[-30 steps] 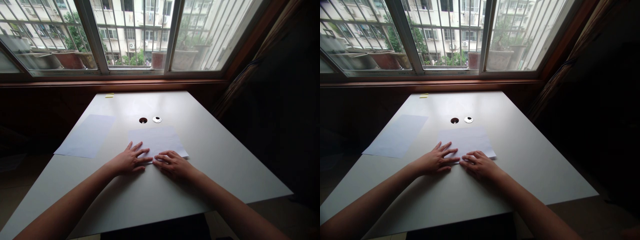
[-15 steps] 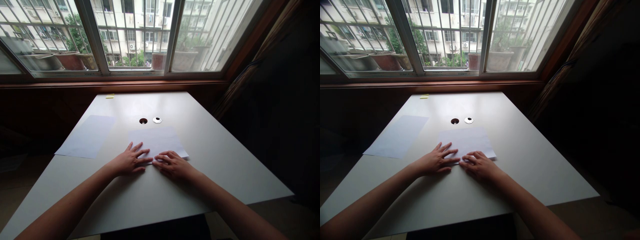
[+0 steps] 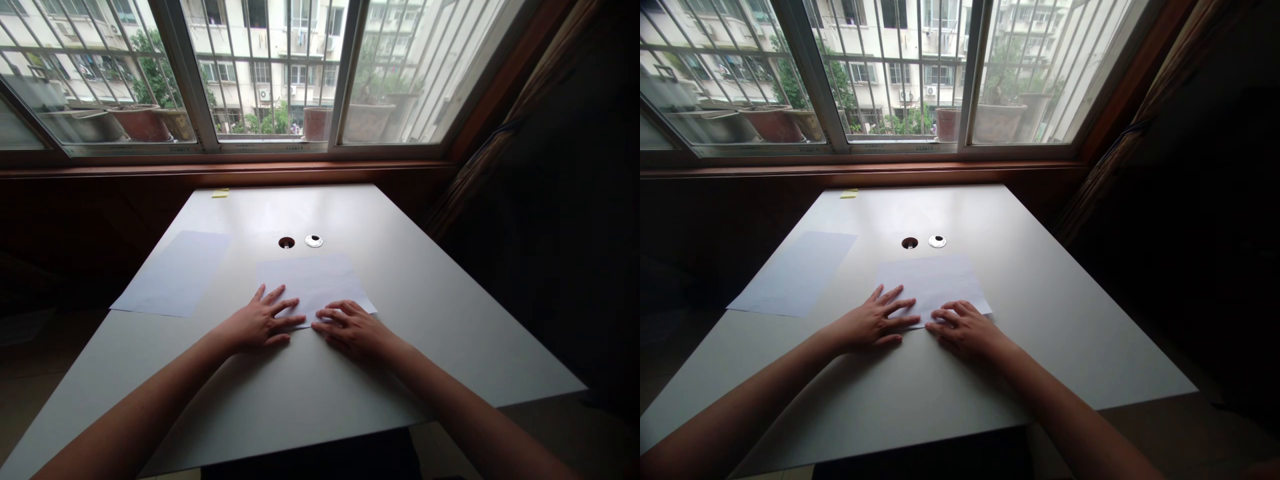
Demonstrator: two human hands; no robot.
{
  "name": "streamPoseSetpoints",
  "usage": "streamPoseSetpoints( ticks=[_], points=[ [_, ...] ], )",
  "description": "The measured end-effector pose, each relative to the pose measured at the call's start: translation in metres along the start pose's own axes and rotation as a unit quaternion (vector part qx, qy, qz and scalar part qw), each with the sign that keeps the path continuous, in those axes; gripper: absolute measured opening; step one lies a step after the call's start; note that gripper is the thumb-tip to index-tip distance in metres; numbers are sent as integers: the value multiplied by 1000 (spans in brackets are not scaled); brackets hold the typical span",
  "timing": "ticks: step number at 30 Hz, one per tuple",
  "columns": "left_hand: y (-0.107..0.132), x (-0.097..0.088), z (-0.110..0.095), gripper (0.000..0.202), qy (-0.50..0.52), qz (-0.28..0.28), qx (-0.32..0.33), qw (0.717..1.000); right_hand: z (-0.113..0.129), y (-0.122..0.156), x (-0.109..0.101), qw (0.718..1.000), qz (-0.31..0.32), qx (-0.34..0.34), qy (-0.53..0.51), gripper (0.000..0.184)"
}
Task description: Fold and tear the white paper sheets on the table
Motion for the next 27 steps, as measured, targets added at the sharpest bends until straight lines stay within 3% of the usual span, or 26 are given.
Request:
streamPoseSetpoints(
  ticks=[15, 27],
  points=[
    [1, 0, -1, 54, 6, -2, -1, 1000, -28, 43, -15, 998, -57, 35, 11, 38],
    [1, 0, -1, 53, 7, -12, 7, 1000, -39, 45, -12, 994, -82, 54, -40, 37]
  ],
)
Point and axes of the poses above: each hand's wrist, its own y-axis away from the middle knuckle, its own x-axis out of the palm, z = x × y, the point moved 5 cm from there along -y, towards the middle knuckle, and after that the axes turned 12 degrees about y, right-handed, at the moved point
